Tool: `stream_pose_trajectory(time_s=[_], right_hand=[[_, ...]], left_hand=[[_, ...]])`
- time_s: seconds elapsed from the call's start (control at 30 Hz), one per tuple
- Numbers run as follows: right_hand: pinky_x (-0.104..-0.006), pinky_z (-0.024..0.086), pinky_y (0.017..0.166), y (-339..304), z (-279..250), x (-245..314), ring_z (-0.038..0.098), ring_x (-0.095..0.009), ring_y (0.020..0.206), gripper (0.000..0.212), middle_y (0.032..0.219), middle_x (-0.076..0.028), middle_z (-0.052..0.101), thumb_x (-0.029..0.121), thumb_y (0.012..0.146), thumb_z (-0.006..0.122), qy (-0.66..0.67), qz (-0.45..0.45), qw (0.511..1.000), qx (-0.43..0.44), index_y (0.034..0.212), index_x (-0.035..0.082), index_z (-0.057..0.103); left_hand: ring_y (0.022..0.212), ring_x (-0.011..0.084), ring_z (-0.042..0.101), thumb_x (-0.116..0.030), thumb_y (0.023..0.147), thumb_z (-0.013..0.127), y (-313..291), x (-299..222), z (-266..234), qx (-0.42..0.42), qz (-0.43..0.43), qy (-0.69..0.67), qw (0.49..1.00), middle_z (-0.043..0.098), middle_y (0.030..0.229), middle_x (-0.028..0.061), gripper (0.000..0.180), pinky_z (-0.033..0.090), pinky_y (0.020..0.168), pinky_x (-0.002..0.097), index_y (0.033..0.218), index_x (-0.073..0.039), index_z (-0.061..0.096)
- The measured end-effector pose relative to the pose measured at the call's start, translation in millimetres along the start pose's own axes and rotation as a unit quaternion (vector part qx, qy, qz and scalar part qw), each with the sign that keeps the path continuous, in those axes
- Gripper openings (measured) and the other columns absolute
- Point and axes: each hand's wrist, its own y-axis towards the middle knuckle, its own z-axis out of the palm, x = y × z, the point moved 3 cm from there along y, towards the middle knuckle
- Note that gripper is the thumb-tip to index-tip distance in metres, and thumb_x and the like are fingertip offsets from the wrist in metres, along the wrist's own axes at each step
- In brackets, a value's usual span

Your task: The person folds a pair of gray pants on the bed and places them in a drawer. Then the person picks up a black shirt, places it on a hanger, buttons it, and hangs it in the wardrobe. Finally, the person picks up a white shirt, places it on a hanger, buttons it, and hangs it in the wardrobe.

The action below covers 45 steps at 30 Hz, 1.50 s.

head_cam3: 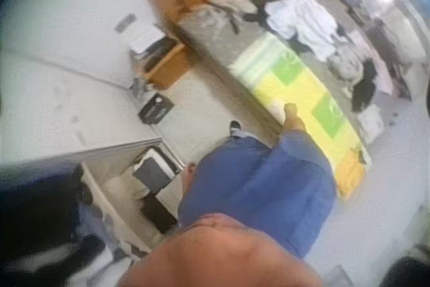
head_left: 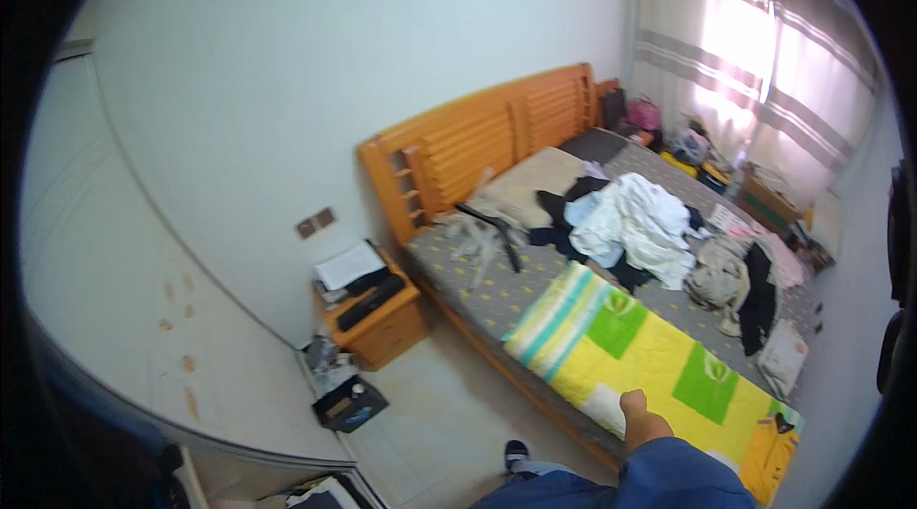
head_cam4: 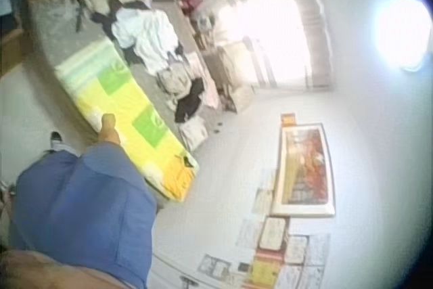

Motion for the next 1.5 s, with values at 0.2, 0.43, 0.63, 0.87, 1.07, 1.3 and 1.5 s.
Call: stream_pose_trajectory(time_s=[0.2,0.43,0.63,0.87,1.07,1.3,1.5], right_hand=[[-0.0427,0.057,0.049,18,-35,-79,0.067,-0.027,0.054,0.033,0.070,-0.016,0.068,0.027,0.086,0.075,-0.017,0.008,0.982,0.186,0.088,-0.006,0.071],[-0.0390,0.060,0.069,-99,46,-119,0.073,-0.029,0.071,0.040,0.080,-0.016,0.072,0.036,0.088,0.071,0.097,0.182,0.925,0.320,0.095,-0.003,0.073],[-0.0466,0.054,0.083,-140,24,-142,0.070,-0.033,0.095,0.044,0.100,-0.020,0.072,0.042,0.095,0.065,0.079,0.189,0.925,0.319,0.107,0.001,0.073],[-0.0534,0.053,0.084,-165,-43,-98,0.070,-0.037,0.098,0.055,0.098,-0.021,0.075,0.051,0.096,0.054,0.143,0.277,0.930,0.196,0.109,0.001,0.073],[-0.0488,0.054,0.089,-101,-69,66,0.069,-0.033,0.105,0.053,0.114,-0.020,0.072,0.048,0.098,0.056,0.113,0.283,0.918,0.252,0.121,0.002,0.069],[-0.0434,0.057,0.089,-42,-33,175,0.068,-0.031,0.108,0.053,0.130,-0.020,0.065,0.037,0.101,0.061,0.363,0.261,0.875,0.184,0.137,-0.001,0.057],[-0.0433,0.055,0.090,-75,-32,200,0.067,-0.030,0.110,0.054,0.118,-0.019,0.069,0.038,0.099,0.063,0.343,0.337,0.854,0.200,0.136,-0.001,0.058]], left_hand=[[0.094,0.0171,0.065,-0.019,0.088,0.077,174,-146,14,0.126,0.075,0.009,0.989,0.069,0.111,0.0122,0.044,0.054,0.085,0.0327,0.126,-0.002,0.061],[0.090,0.0164,0.069,-0.027,0.091,0.077,276,-296,77,0.185,0.195,-0.086,0.959,0.071,0.112,0.0125,0.042,0.055,0.079,0.0313,0.120,0.000,0.065],[0.087,0.0119,0.066,-0.026,0.091,0.078,363,-358,152,0.328,0.221,0.062,0.916,0.072,0.108,0.0088,0.038,0.054,0.076,0.0284,0.118,-0.001,0.067],[0.087,0.0193,0.070,-0.033,0.090,0.076,512,-421,255,0.395,0.224,0.043,0.890,0.074,0.095,0.0108,0.038,0.055,0.077,0.0333,0.107,0.000,0.070],[0.079,0.0196,0.071,-0.031,0.089,0.076,635,-481,296,0.368,0.091,0.067,0.923,0.073,0.084,0.0090,0.033,0.055,0.071,0.0335,0.101,-0.001,0.072],[0.075,0.0293,0.072,-0.029,0.085,0.074,780,-543,398,0.304,0.100,0.060,0.946,0.073,0.087,0.0158,0.028,0.055,0.070,0.0419,0.096,-0.003,0.074],[0.092,0.0328,0.072,-0.025,0.083,0.073,839,-608,500,0.265,0.111,0.092,0.953,0.073,0.097,0.0184,0.031,0.055,0.080,0.0461,0.104,-0.002,0.072]])
